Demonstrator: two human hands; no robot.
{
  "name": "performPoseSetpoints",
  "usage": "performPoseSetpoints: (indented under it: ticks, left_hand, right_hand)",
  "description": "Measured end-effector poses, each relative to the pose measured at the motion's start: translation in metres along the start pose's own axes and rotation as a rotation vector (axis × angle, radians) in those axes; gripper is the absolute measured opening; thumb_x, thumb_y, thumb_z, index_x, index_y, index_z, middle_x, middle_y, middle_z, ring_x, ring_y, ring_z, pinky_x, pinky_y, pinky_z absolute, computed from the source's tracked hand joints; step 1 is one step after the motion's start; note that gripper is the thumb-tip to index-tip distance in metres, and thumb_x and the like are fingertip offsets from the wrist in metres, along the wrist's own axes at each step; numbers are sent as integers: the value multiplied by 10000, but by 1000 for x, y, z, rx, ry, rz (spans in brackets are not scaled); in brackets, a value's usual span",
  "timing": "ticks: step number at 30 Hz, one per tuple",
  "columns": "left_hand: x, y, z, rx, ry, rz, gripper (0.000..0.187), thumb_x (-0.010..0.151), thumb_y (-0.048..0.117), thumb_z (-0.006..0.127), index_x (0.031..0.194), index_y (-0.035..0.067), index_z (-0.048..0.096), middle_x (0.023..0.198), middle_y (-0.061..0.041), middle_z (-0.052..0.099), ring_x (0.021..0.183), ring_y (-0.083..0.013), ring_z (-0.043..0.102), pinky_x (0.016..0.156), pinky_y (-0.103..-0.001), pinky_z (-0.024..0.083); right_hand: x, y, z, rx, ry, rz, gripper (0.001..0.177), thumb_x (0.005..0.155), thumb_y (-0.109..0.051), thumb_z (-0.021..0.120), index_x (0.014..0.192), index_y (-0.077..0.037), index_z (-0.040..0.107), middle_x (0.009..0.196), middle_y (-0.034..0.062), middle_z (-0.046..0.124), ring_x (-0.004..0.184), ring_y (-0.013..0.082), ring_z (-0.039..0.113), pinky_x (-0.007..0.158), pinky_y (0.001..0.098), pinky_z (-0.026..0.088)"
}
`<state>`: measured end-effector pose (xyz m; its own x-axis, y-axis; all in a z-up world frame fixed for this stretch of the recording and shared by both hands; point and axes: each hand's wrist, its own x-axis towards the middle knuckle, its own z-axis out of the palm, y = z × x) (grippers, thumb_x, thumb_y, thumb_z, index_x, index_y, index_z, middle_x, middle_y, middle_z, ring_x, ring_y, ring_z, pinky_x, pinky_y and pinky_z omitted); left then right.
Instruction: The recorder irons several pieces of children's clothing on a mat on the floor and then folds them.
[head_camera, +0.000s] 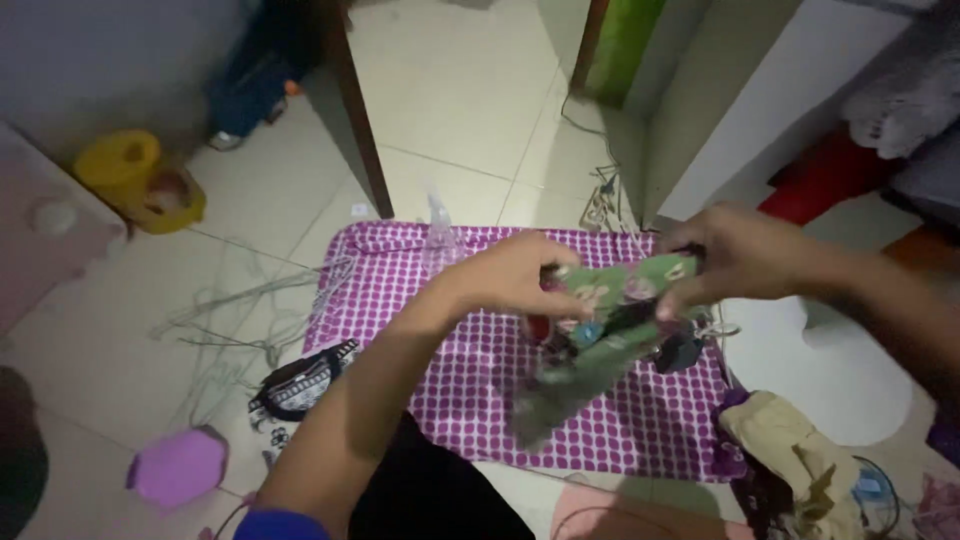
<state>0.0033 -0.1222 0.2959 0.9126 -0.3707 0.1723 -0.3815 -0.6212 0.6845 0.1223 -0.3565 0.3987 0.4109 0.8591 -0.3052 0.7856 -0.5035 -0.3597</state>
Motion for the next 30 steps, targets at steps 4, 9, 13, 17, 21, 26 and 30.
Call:
performPoseSetpoints:
  ticks: [4,9,13,17,21,26,30]
  left_hand:
    - [-15,53,-22,113,38,-164,410,810,528,769,885,127,724,715,-32,661,645,-167,612,585,-362,475]
    - [-34,87,-44,224,125,-265,354,808,450,814,911,117,748,806,-63,718,726,-175,670,662,-365,533]
    - [-49,93,-61,218,117,-334,341,797,456,779,954,154,781,849,-34,768,768,-155,697,699,-352,549]
    - [-65,96,-84,276,166,-442,364,808,456,799,984,137,782,850,-60,756,733,-157,688,656,-363,539]
    - [-76,87,-105,234,178,-613,407,877,476,772,1073,121,731,801,-151,709,629,-214,597,547,-398,440]
    - [-65,15,-113,251,273,-605,378,852,428,773,1030,98,721,819,-89,760,676,-175,702,562,-379,551]
    - [-48,-40,-116,486,450,-468,354,779,223,864,1022,70,655,912,-155,726,822,-319,710,717,-466,543]
  right_hand:
    - [-37,13,-15,-74,-31,269,456,673,-402,955,1035,-153,835,874,27,786,757,178,791,713,366,641]
    - [-57,42,-23,-415,69,397,419,790,-362,874,1131,-121,838,931,88,835,800,231,784,775,378,617]
    - [-54,96,-22,-448,111,437,373,873,-369,814,1149,-119,835,969,103,796,831,247,744,768,390,617]
    - [-51,123,-24,-201,170,442,355,828,-289,836,1135,-112,828,985,102,852,864,257,747,812,402,620]
    - [-22,174,-25,-321,188,424,410,872,-405,804,1116,-77,833,980,139,838,883,268,734,820,431,617]
    - [6,144,-26,-148,297,370,381,932,-360,746,1158,-53,763,931,227,763,822,352,711,735,487,561]
    - [60,153,-19,134,464,376,313,1006,-308,673,1142,-26,676,909,225,741,744,371,662,619,490,511]
